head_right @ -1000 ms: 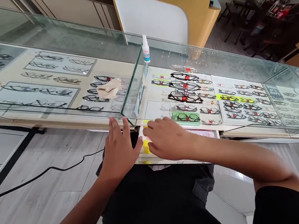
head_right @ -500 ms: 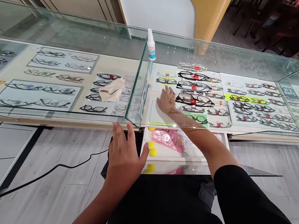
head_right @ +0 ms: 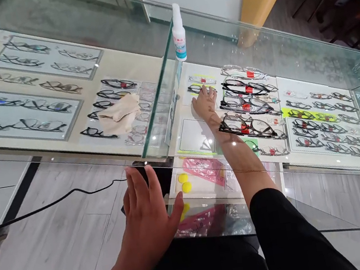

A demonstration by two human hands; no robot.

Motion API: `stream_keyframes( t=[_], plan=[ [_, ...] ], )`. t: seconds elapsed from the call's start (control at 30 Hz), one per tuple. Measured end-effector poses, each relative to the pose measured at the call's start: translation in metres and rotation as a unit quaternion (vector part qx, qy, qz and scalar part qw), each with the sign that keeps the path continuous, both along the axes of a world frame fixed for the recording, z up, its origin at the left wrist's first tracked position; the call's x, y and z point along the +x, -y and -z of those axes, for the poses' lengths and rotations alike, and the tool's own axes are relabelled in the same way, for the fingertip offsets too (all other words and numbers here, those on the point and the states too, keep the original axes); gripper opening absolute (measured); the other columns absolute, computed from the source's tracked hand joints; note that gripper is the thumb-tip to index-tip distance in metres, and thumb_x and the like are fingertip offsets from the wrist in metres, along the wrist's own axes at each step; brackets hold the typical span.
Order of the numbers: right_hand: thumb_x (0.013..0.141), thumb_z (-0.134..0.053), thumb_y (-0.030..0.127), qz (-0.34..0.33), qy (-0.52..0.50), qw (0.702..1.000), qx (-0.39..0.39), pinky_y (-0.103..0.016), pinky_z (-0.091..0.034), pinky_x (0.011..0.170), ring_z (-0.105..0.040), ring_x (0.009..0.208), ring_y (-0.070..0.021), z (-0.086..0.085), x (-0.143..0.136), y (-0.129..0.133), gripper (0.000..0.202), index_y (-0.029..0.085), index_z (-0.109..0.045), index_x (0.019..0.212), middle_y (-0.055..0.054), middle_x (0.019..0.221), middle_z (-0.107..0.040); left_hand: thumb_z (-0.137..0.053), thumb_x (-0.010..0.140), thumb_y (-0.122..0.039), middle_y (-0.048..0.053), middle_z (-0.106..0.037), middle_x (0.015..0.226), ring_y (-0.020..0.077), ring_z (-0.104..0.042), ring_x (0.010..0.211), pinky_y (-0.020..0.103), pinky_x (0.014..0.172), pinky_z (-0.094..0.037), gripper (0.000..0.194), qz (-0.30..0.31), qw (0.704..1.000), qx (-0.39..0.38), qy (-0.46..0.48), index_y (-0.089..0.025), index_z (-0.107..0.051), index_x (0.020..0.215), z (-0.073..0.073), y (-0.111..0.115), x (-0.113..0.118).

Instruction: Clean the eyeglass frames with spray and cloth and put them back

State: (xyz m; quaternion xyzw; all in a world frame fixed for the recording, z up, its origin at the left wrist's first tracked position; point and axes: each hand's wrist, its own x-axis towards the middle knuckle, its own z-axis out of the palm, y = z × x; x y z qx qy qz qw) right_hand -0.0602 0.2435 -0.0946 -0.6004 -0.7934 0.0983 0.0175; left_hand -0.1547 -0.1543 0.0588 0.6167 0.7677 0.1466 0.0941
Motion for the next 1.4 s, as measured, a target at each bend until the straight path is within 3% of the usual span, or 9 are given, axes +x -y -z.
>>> stream_keyframes(
  t=[0.13, 0.27, 0.43, 0.63, 0.83, 1.03, 1.2, 1.3, 1.4],
  plan=[
    [0.112, -0.035, 0.038, -0.007, 0.000, 1.000, 0.023, -0.066, -0.009, 0.142, -0.024, 0.172, -0.0449, 0.000, 0.000, 0.000, 0.060, 0.004, -0.061, 0.155, -0.024, 0.182, -0.041, -0.056, 0.109, -0.049, 0.037, -0.004, 0.189, 0.0539, -0.014, 0.177, 0.074, 0.131, -0.039, 0.107, -0.012, 1.000, -0.007, 0.001, -0.009, 0.009, 0.184, 0.001, 0.000, 0.001],
    [0.112, -0.039, 0.039, -0.028, -0.012, 0.999, 0.042, -0.064, -0.008, 0.143, -0.023, 0.173, -0.0451, -0.021, -0.002, 0.025, 0.062, 0.004, -0.058, 0.160, -0.022, 0.182, -0.042, -0.056, 0.109, -0.049, 0.040, -0.008, 0.187, 0.0543, -0.014, 0.177, 0.074, 0.132, -0.037, 0.105, -0.005, 1.000, -0.009, 0.001, -0.005, 0.001, 0.184, 0.000, -0.002, -0.001],
    [0.114, -0.038, 0.040, -0.079, -0.018, 0.996, 0.037, -0.062, -0.011, 0.142, -0.022, 0.174, -0.0451, -0.061, 0.004, 0.099, 0.067, 0.002, -0.047, 0.169, -0.023, 0.184, -0.038, -0.057, 0.108, -0.046, 0.047, -0.016, 0.182, 0.0567, -0.017, 0.175, 0.075, 0.132, -0.035, 0.096, -0.007, 1.000, 0.017, -0.005, 0.005, -0.017, 0.179, -0.001, -0.007, 0.000],
    [0.109, -0.055, 0.040, -0.174, 0.005, 0.983, -0.064, -0.058, -0.020, 0.142, -0.026, 0.172, -0.0444, -0.108, 0.045, 0.202, 0.068, 0.003, -0.054, 0.165, -0.021, 0.182, -0.044, -0.057, 0.107, -0.045, 0.045, -0.020, 0.182, 0.0544, -0.021, 0.175, 0.070, 0.135, -0.033, 0.092, -0.011, 1.000, 0.027, -0.011, 0.006, -0.026, 0.177, 0.001, -0.014, 0.000],
    [0.111, -0.057, 0.044, -0.247, 0.032, 0.946, -0.208, -0.061, -0.037, 0.133, -0.051, 0.156, -0.0429, -0.184, 0.106, 0.259, 0.048, 0.012, -0.075, 0.143, -0.021, 0.165, -0.063, -0.054, 0.109, -0.049, 0.044, -0.018, 0.184, 0.0528, -0.017, 0.177, 0.071, 0.132, -0.036, 0.092, -0.008, 1.000, 0.010, 0.001, 0.003, -0.025, 0.179, -0.001, -0.016, -0.006],
    [0.112, -0.060, 0.050, -0.313, -0.083, 0.895, -0.308, -0.056, -0.049, 0.125, -0.063, 0.145, -0.0370, -0.275, 0.161, 0.293, 0.044, 0.020, -0.081, 0.136, -0.016, 0.152, -0.074, -0.048, 0.109, -0.054, 0.042, -0.018, 0.185, 0.0535, -0.020, 0.176, 0.071, 0.131, -0.039, 0.094, -0.016, 1.000, 0.016, -0.007, 0.001, -0.023, 0.181, 0.004, -0.017, -0.009],
    [0.114, -0.057, 0.055, -0.285, -0.137, 0.940, -0.125, -0.056, -0.046, 0.129, -0.059, 0.153, -0.0351, -0.323, 0.184, 0.265, 0.047, 0.025, -0.081, 0.141, -0.012, 0.159, -0.071, -0.050, 0.108, -0.052, 0.044, -0.021, 0.183, 0.0545, -0.025, 0.174, 0.072, 0.129, -0.041, 0.093, -0.018, 0.999, 0.018, -0.024, 0.003, -0.026, 0.179, 0.005, -0.019, -0.008],
    [0.115, -0.052, 0.053, -0.259, -0.109, 0.960, 0.018, -0.060, -0.043, 0.130, -0.060, 0.151, -0.0374, -0.326, 0.186, 0.204, 0.048, 0.024, -0.084, 0.137, -0.011, 0.155, -0.074, -0.050, 0.108, -0.049, 0.045, -0.022, 0.182, 0.0547, -0.026, 0.174, 0.072, 0.130, -0.041, 0.091, -0.020, 0.999, 0.015, -0.032, 0.005, -0.027, 0.178, 0.003, -0.020, -0.006],
    [0.114, -0.048, 0.051, -0.201, -0.046, 0.973, 0.100, -0.066, -0.040, 0.127, -0.057, 0.150, -0.0420, -0.312, 0.181, 0.126, 0.053, 0.021, -0.084, 0.138, -0.013, 0.159, -0.071, -0.053, 0.107, -0.047, 0.045, -0.023, 0.181, 0.0558, -0.028, 0.173, 0.072, 0.130, -0.041, 0.092, -0.020, 0.999, 0.022, -0.036, 0.006, -0.028, 0.178, 0.002, -0.022, -0.004]
  ],
)
